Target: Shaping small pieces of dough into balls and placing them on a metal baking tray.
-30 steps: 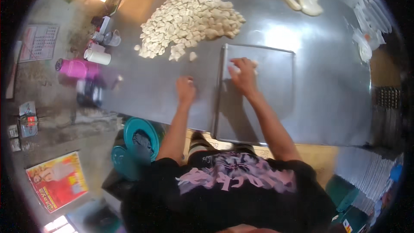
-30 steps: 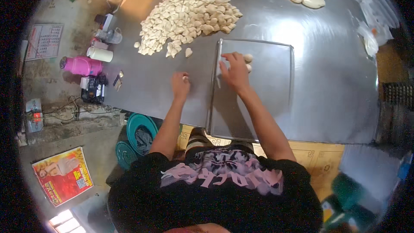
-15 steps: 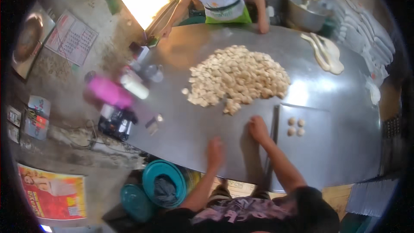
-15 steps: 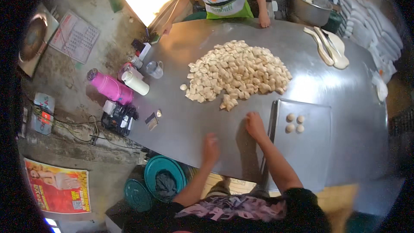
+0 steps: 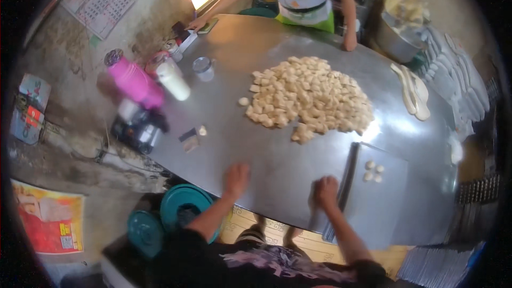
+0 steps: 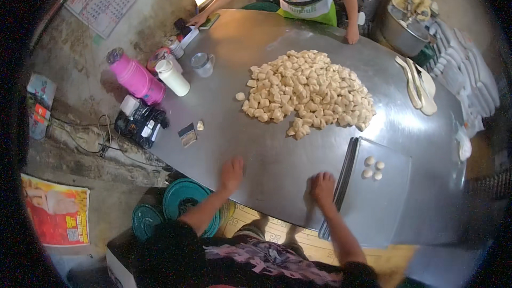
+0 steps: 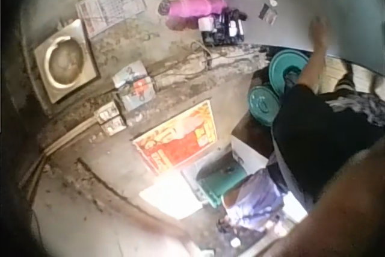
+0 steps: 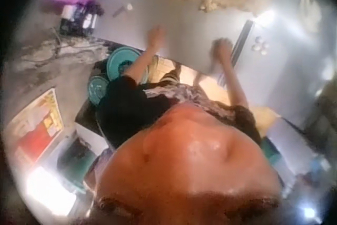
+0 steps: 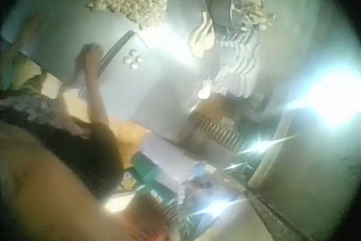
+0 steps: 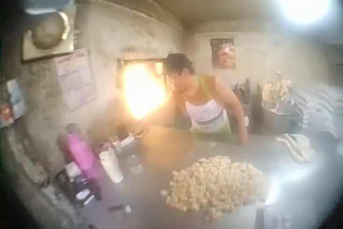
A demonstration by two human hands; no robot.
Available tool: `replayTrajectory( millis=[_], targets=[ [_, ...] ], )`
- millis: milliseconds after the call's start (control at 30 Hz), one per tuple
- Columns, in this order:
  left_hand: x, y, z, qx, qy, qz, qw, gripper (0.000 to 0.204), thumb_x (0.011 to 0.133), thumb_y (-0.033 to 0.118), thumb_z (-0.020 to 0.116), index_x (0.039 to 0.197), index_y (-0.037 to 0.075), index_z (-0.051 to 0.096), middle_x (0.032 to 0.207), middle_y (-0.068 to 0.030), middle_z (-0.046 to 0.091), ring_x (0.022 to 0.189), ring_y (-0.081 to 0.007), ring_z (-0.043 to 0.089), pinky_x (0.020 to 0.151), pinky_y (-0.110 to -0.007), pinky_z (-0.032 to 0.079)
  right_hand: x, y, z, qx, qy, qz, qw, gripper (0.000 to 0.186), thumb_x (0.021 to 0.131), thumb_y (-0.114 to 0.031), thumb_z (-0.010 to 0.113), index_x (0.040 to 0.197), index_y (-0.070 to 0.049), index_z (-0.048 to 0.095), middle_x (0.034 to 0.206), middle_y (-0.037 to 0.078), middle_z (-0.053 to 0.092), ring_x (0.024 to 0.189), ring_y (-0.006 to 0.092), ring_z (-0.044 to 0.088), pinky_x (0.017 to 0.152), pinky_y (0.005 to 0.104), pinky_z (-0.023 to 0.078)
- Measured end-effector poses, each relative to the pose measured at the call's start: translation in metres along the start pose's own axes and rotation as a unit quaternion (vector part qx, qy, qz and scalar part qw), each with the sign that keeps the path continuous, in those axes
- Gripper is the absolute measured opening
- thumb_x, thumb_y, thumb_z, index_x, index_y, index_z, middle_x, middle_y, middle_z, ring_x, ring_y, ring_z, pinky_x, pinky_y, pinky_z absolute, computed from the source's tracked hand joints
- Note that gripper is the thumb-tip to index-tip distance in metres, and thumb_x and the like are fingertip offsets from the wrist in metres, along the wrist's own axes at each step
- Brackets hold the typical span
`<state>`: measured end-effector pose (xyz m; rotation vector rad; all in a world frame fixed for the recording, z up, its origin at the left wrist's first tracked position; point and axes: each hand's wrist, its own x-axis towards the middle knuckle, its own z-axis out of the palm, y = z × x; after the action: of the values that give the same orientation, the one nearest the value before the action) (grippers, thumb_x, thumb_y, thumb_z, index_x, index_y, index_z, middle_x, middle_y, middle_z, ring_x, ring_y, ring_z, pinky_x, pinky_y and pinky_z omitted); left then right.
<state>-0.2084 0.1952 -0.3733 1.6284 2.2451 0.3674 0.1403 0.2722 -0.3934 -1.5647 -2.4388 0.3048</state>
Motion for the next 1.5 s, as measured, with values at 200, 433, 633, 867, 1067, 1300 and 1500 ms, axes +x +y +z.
replayTrajectory(
  millis=[200, 433, 633, 867, 1067, 1300, 1500],
  targets=[
    [0.039, 0.063, 0.039, -0.096, 0.138, 0.287, 0.943, 0.019, 0.085, 0.019, 0.055, 0.1, 0.007, 0.058, 0.091, -0.0136, 0.058, 0.087, -0.0316, 0.057, 0.076, -0.043, 0.047, 0.061, -0.073, 0.005, 0.06, -0.004, -0.183, 0.981, 0.021, 0.081, -0.017, 0.048, 0.096, -0.003, 0.054, 0.099, 0.019, 0.053, 0.098, 0.0356, 0.048, 0.085, 0.0449, 0.038],
    [-0.052, 0.035, 0.027, 0.055, 0.179, 0.187, 0.964, 0.021, 0.085, 0.02, 0.055, 0.101, 0.007, 0.057, 0.088, -0.0128, 0.058, 0.084, -0.03, 0.056, 0.073, -0.043, 0.046, -0.022, -0.021, 0.019, 0.014, -0.086, -0.101, 0.991, 0.023, 0.078, -0.013, 0.049, 0.097, -0.002, 0.054, 0.104, 0.018, 0.053, 0.098, 0.0348, 0.049, 0.086, 0.0458, 0.038],
    [0.016, 0.088, 0.018, -0.115, 0.003, 0.117, 0.986, 0.023, 0.09, 0.023, 0.048, 0.102, 0.007, 0.059, 0.092, -0.0143, 0.061, 0.09, -0.0318, 0.057, 0.082, -0.044, 0.044, 0.041, -0.085, 0.007, 0.035, -0.087, -0.202, 0.975, 0.028, 0.072, -0.012, 0.054, 0.098, -0.002, 0.055, 0.101, 0.017, 0.053, 0.1, 0.0342, 0.049, 0.084, 0.0424, 0.041],
    [-0.031, 0.046, 0.025, -0.01, 0.037, 0.198, 0.98, 0.022, 0.087, 0.022, 0.052, 0.103, 0.008, 0.057, 0.094, -0.0154, 0.059, 0.09, -0.0335, 0.054, 0.08, -0.044, 0.043, -0.053, -0.057, -0.003, 0.08, -0.055, -0.1, 0.99, 0.021, 0.073, -0.011, 0.053, 0.093, -0.003, 0.054, 0.101, 0.013, 0.054, 0.1, 0.0318, 0.05, 0.085, 0.0402, 0.042],
    [0.017, 0.094, -0.003, 0.031, 0.095, 0.291, 0.952, 0.039, 0.082, 0.024, 0.063, 0.113, 0.003, 0.052, 0.097, -0.0176, 0.055, 0.09, -0.0351, 0.052, 0.08, -0.044, 0.042, 0.024, -0.077, -0.013, 0.05, 0.01, -0.217, 0.975, 0.027, 0.075, -0.018, 0.059, 0.099, -0.006, 0.054, 0.1, 0.014, 0.054, 0.095, 0.0307, 0.05, 0.079, 0.0404, 0.042],
    [-0.026, 0.072, -0.014, -0.107, 0.027, 0.211, 0.971, 0.04, 0.077, 0.014, 0.069, 0.114, 0.004, 0.058, 0.096, -0.0122, 0.058, 0.087, -0.0249, 0.057, 0.075, -0.033, 0.049, -0.022, -0.039, -0.037, 0.258, 0.031, -0.101, 0.96, 0.019, 0.072, -0.012, 0.066, 0.089, -0.006, 0.06, 0.102, 0.013, 0.054, 0.091, 0.0273, 0.056, 0.081, 0.0367, 0.047],
    [-0.028, 0.233, 0.027, -0.307, 0.004, 0.202, 0.93, 0.027, 0.074, 0.008, 0.07, 0.1, 0.003, 0.064, 0.09, -0.0091, 0.061, 0.082, -0.0189, 0.061, 0.072, -0.029, 0.05, -0.055, 0.023, -0.111, 0.357, 0.153, 0.057, 0.92, 0.024, 0.074, -0.002, 0.067, 0.097, -0.005, 0.063, 0.104, 0.011, 0.057, 0.087, 0.0246, 0.06, 0.078, 0.0326, 0.049]
  ],
)
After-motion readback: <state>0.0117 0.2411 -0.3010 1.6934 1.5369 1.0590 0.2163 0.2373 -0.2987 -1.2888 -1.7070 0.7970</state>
